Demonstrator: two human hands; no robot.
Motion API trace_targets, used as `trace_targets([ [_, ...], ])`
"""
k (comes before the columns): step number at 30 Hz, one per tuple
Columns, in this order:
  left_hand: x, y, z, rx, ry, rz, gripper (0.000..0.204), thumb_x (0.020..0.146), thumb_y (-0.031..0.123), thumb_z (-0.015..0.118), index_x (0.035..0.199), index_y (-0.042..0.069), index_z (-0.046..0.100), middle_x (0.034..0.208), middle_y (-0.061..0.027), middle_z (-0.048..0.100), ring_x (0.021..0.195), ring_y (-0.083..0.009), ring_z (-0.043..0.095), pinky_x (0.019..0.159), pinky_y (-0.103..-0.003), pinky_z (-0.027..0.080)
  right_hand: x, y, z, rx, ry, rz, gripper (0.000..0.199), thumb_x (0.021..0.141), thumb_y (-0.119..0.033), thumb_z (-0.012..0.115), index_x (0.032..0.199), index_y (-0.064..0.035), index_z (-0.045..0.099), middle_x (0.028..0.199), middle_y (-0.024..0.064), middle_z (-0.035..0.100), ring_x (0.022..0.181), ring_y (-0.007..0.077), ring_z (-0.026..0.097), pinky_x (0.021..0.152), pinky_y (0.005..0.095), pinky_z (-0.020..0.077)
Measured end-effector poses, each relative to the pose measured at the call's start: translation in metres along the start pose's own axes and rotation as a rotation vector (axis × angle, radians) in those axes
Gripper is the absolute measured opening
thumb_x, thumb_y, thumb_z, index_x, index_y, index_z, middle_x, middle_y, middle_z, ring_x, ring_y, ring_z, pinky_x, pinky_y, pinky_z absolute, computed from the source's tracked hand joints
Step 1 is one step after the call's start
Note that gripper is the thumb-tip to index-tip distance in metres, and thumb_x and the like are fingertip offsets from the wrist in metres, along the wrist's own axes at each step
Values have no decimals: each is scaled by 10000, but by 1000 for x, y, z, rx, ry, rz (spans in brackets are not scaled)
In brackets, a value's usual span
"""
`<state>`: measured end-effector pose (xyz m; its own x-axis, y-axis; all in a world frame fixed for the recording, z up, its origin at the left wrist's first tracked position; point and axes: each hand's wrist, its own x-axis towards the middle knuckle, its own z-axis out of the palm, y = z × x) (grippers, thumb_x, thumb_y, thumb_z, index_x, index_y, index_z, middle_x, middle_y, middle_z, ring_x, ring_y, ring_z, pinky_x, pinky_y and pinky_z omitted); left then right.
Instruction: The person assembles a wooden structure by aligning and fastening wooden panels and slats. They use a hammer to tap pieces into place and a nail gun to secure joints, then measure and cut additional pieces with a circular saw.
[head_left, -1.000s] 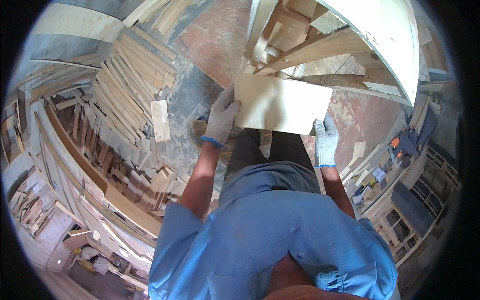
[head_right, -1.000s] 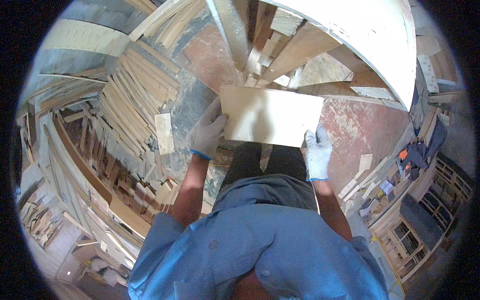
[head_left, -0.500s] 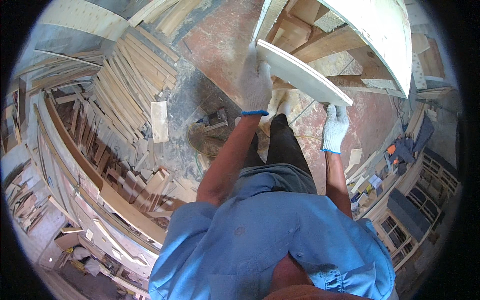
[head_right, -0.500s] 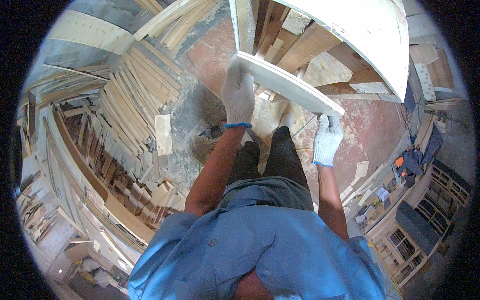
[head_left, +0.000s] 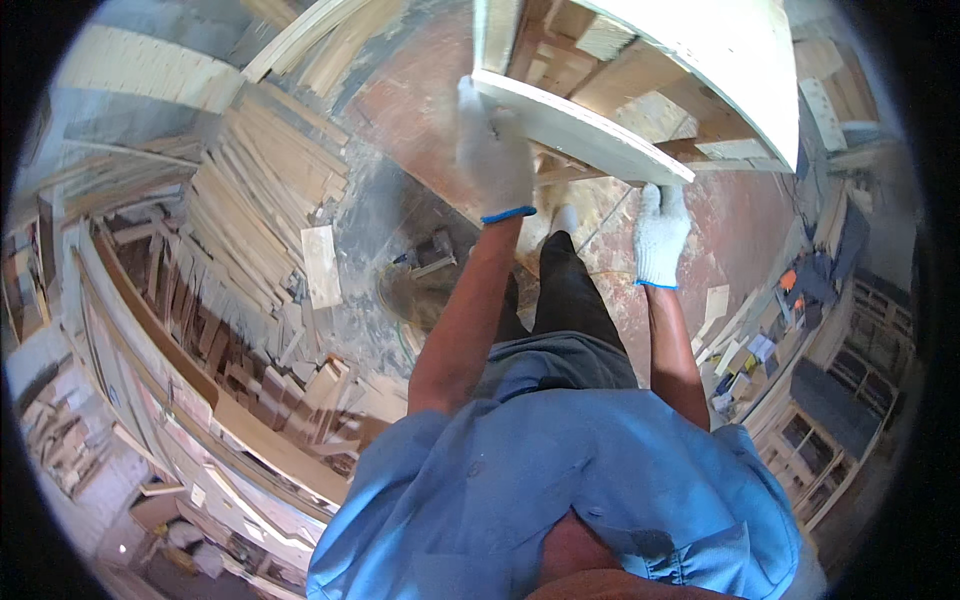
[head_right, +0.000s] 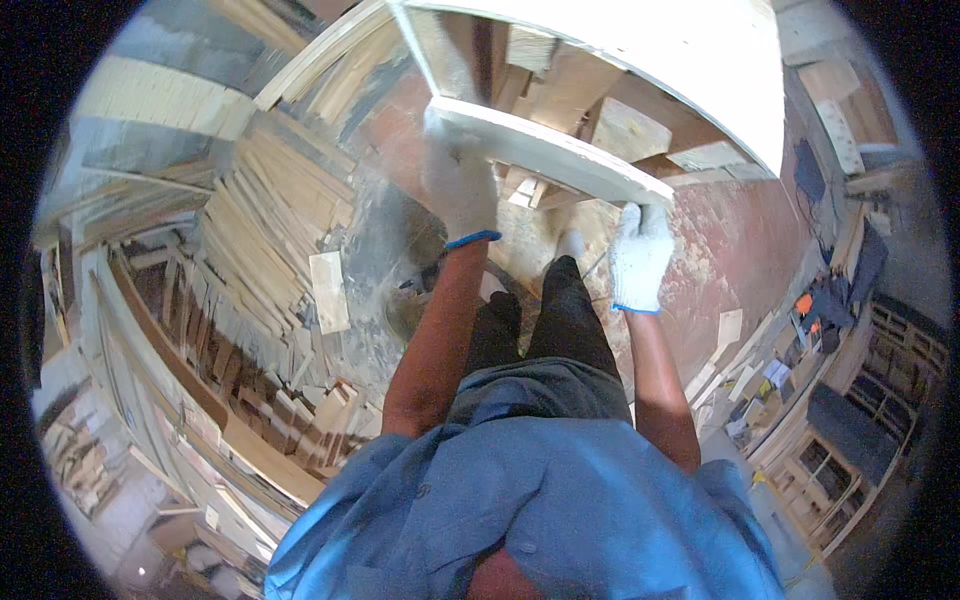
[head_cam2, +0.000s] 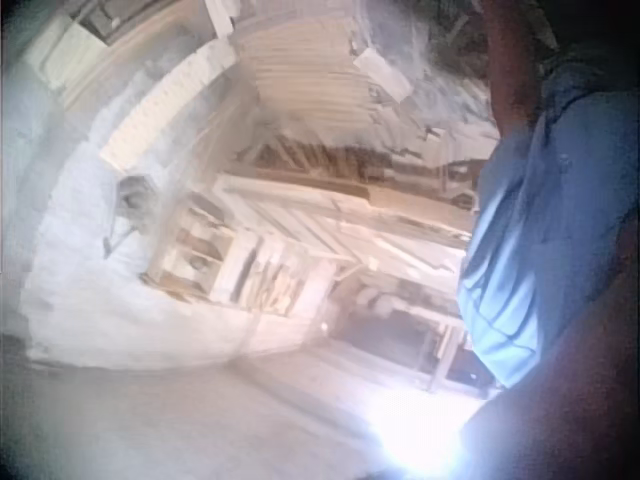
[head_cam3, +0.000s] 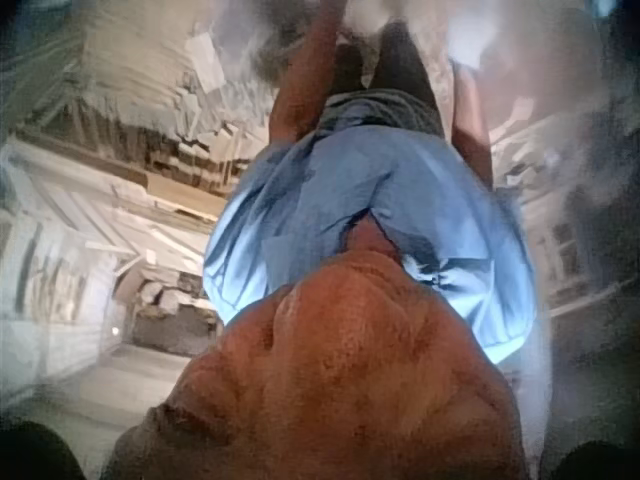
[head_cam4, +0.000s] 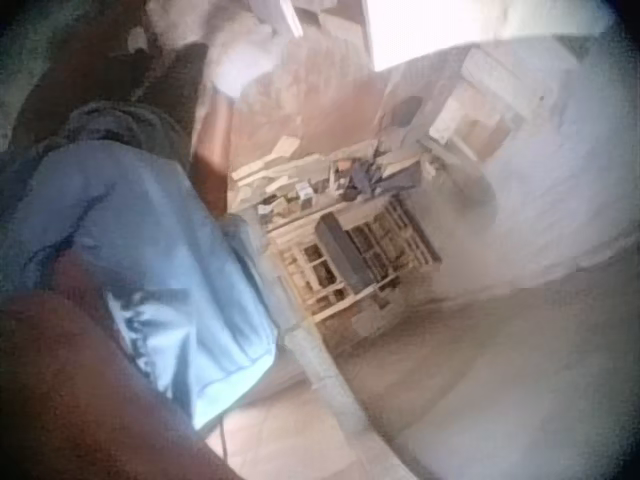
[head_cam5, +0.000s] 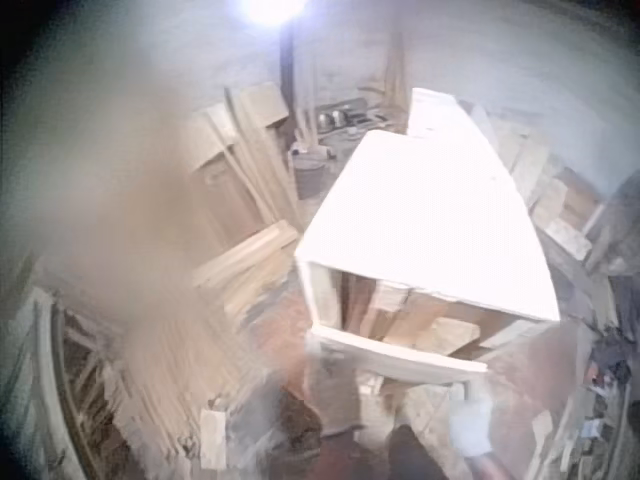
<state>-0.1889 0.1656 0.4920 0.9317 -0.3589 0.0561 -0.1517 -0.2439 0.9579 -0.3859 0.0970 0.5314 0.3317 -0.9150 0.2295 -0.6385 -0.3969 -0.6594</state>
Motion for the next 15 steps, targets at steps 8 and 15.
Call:
trace_targets([
  [8,10,32,-12,-14,-28,75,358,926,86,455,1255,-1,567,1154,-205,628,1060,-300,614,949,-385,454,1,6,11,0,31,84,212,924,-159,555,1078,-21,603,902,277,647,828,466,640,725,518,515],
  [15,9,28,-11,-177,-28,122,453,881,42,460,1316,-80,503,1233,-225,581,1107,-293,572,1008,-365,418,0,-4,16,83,73,140,137,950,-120,537,1038,-23,577,875,258,645,833,462,635,663,516,496],
])
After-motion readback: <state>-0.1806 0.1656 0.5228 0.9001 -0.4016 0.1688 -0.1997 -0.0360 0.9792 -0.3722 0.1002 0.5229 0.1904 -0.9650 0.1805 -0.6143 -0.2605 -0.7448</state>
